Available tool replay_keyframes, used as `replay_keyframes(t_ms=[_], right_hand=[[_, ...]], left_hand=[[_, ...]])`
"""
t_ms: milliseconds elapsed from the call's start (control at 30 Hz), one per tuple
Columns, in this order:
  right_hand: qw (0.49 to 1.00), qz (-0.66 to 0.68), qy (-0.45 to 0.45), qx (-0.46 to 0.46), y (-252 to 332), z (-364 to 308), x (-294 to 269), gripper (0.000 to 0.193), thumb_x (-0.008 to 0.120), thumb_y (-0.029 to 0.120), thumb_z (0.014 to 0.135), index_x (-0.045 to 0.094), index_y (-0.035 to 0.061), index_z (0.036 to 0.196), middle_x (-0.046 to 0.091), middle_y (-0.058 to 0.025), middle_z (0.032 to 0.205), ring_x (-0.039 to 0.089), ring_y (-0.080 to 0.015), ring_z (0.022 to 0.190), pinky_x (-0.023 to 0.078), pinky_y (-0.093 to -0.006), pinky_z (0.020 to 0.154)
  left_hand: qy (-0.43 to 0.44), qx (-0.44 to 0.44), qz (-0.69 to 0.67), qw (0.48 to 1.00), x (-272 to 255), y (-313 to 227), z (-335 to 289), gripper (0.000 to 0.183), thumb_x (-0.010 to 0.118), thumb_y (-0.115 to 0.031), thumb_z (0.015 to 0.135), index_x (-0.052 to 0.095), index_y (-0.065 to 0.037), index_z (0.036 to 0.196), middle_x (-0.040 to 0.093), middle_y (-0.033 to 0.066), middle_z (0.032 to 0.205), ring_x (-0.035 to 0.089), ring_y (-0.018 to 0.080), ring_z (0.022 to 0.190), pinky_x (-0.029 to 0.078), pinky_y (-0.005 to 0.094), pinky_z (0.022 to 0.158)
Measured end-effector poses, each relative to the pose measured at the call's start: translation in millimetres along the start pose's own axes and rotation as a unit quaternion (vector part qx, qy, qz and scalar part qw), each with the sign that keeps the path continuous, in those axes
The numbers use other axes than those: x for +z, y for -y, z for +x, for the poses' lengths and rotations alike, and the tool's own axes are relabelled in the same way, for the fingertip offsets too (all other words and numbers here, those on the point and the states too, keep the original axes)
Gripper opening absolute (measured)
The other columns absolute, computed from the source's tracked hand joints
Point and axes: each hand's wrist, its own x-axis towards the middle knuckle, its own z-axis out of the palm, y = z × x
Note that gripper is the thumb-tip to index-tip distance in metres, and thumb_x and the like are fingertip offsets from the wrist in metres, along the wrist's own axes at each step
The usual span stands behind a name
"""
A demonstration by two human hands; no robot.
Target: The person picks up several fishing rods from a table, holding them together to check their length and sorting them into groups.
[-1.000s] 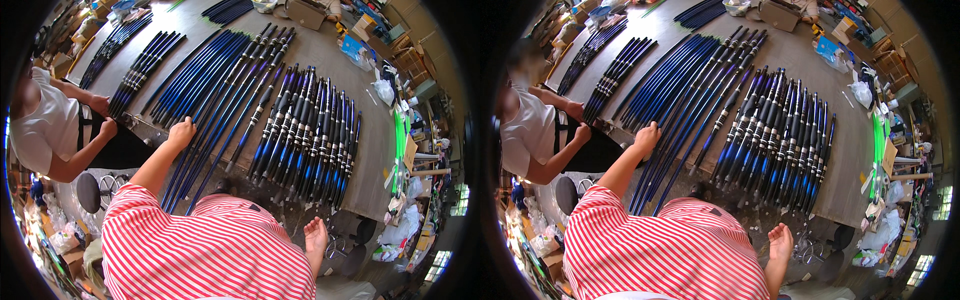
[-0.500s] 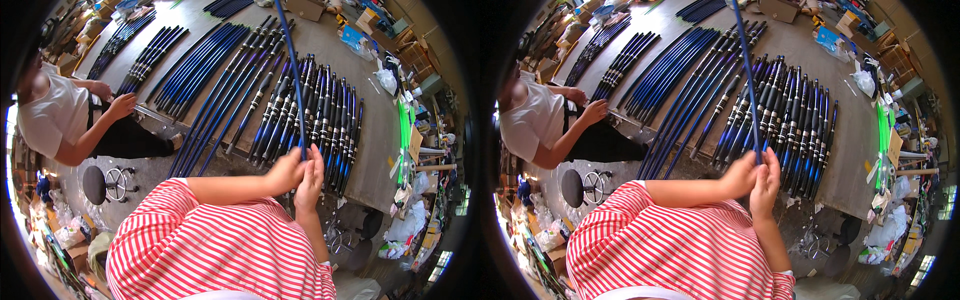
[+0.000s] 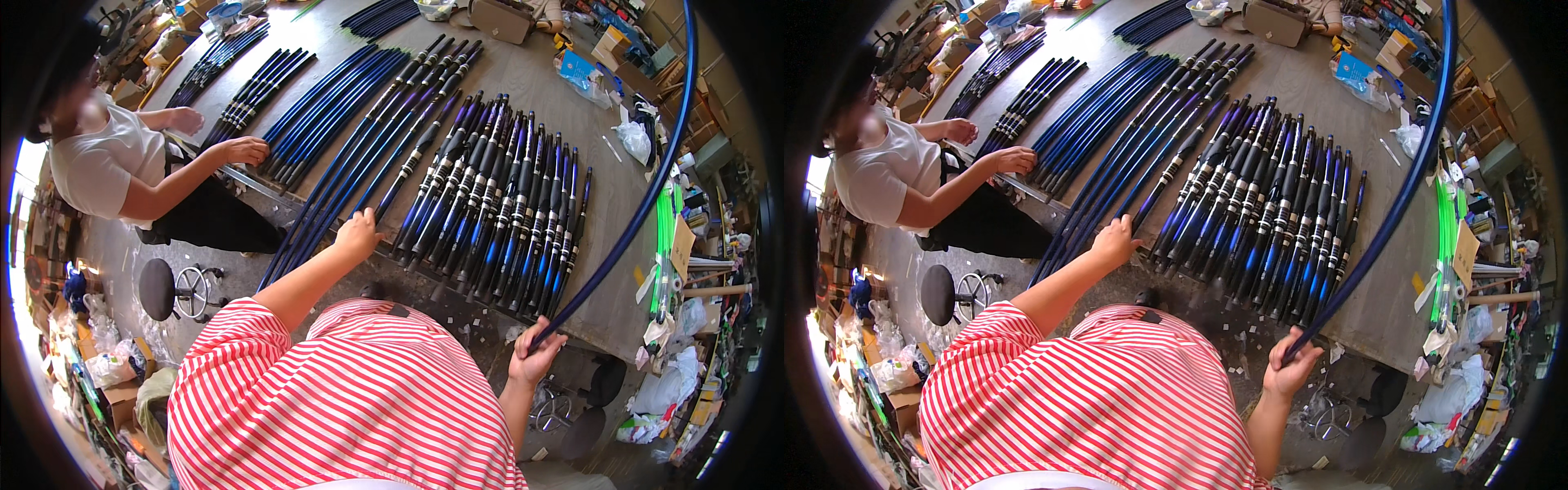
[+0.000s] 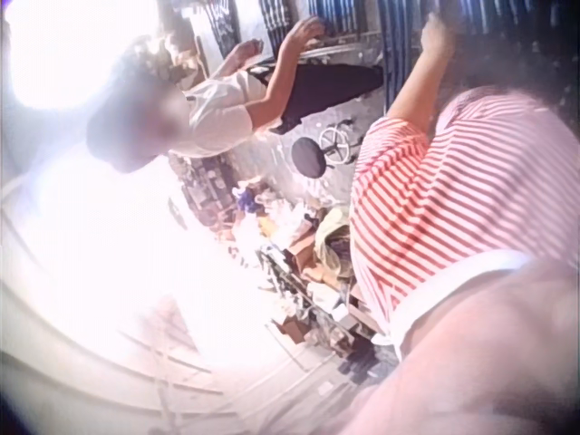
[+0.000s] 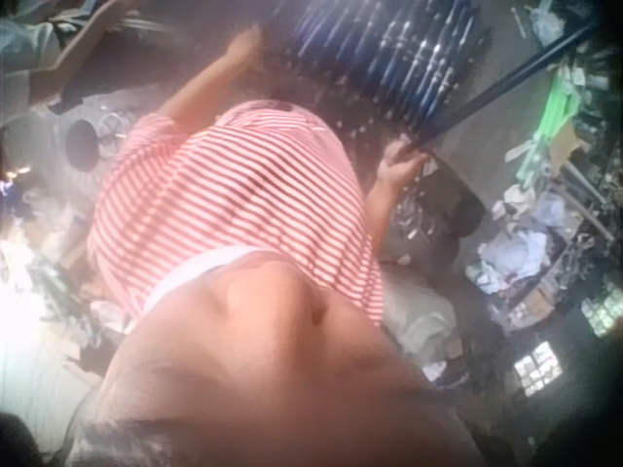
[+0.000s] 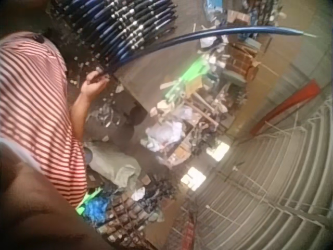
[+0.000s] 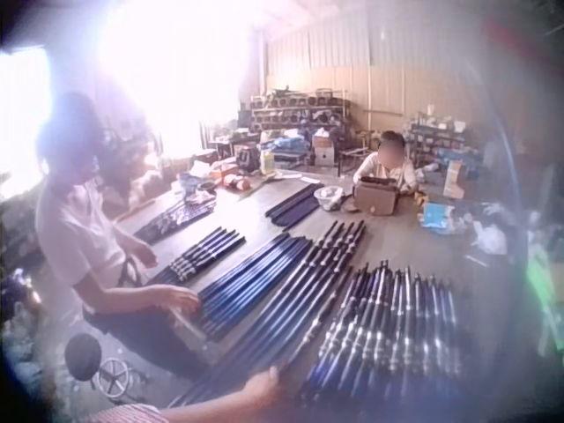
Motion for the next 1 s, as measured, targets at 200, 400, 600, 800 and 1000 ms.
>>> replay_keyframes(t_ms=[200, 400, 600, 800, 1000], right_hand=[[0.964, -0.244, -0.1, 0.005, -10, -48, -81, 0.055, 0.04, 0.05, 0.086, 0.056, -0.0007, 0.073, 0.035, 0.0019, 0.043, 0.029, -0.0062, 0.034, 0.019, -0.0201, 0.035], [0.915, -0.392, -0.08, 0.057, -3, -88, -105, 0.057, 0.046, 0.048, 0.084, 0.056, -0.0023, 0.059, 0.038, 0.0017, 0.043, 0.032, -0.0049, 0.037, 0.02, -0.0216, 0.037], [0.886, -0.452, -0.026, 0.098, 16, -109, -103, 0.057, 0.049, 0.046, 0.084, 0.054, -0.0032, 0.056, 0.037, 0.0011, 0.042, 0.033, -0.006, 0.038, 0.021, -0.0237, 0.039], [0.886, -0.405, -0.033, 0.223, 26, -127, -120, 0.053, 0.054, 0.044, 0.081, 0.055, -0.0031, 0.056, 0.04, 0.0024, 0.042, 0.035, -0.0055, 0.039, 0.023, -0.0237, 0.039], [0.876, -0.45, 0.007, 0.173, 16, -136, -145, 0.053, 0.055, 0.043, 0.081, 0.038, 0.0024, 0.051, 0.029, 0.0043, 0.046, 0.027, -0.0049, 0.046, 0.019, -0.0271, 0.041]], left_hand=[[-0.063, 0.071, -0.218, 0.971, 34, 22, 18, 0.027, 0.054, -0.025, 0.081, 0.046, -0.001, 0.073, 0.055, 0.0146, 0.062, 0.055, 0.0288, 0.061, 0.041, 0.0389, 0.055], [0.06, 0.076, -0.634, 0.767, -57, -34, 10, 0.022, 0.048, -0.027, 0.087, 0.045, -0.007, 0.079, 0.04, -0.0016, 0.051, 0.037, 0.0088, 0.039, 0.029, 0.0223, 0.036], [0.016, 0.205, -0.677, 0.706, -175, -94, 26, 0.023, 0.042, -0.028, 0.09, 0.042, -0.006, 0.096, 0.042, 0.0025, 0.058, 0.036, 0.0095, 0.036, 0.026, 0.0201, 0.031], [-0.037, 0.218, -0.702, 0.677, -214, -121, 42, 0.022, 0.048, -0.023, 0.087, 0.036, -0.005, 0.084, 0.046, 0.0061, 0.055, 0.039, 0.0134, 0.033, 0.027, 0.0234, 0.03], [-0.155, 0.168, -0.699, 0.677, -229, -131, 50, 0.027, 0.049, -0.026, 0.087, 0.039, -0.003, 0.077, 0.047, 0.0043, 0.049, 0.038, 0.0101, 0.03, 0.025, 0.0209, 0.027]])
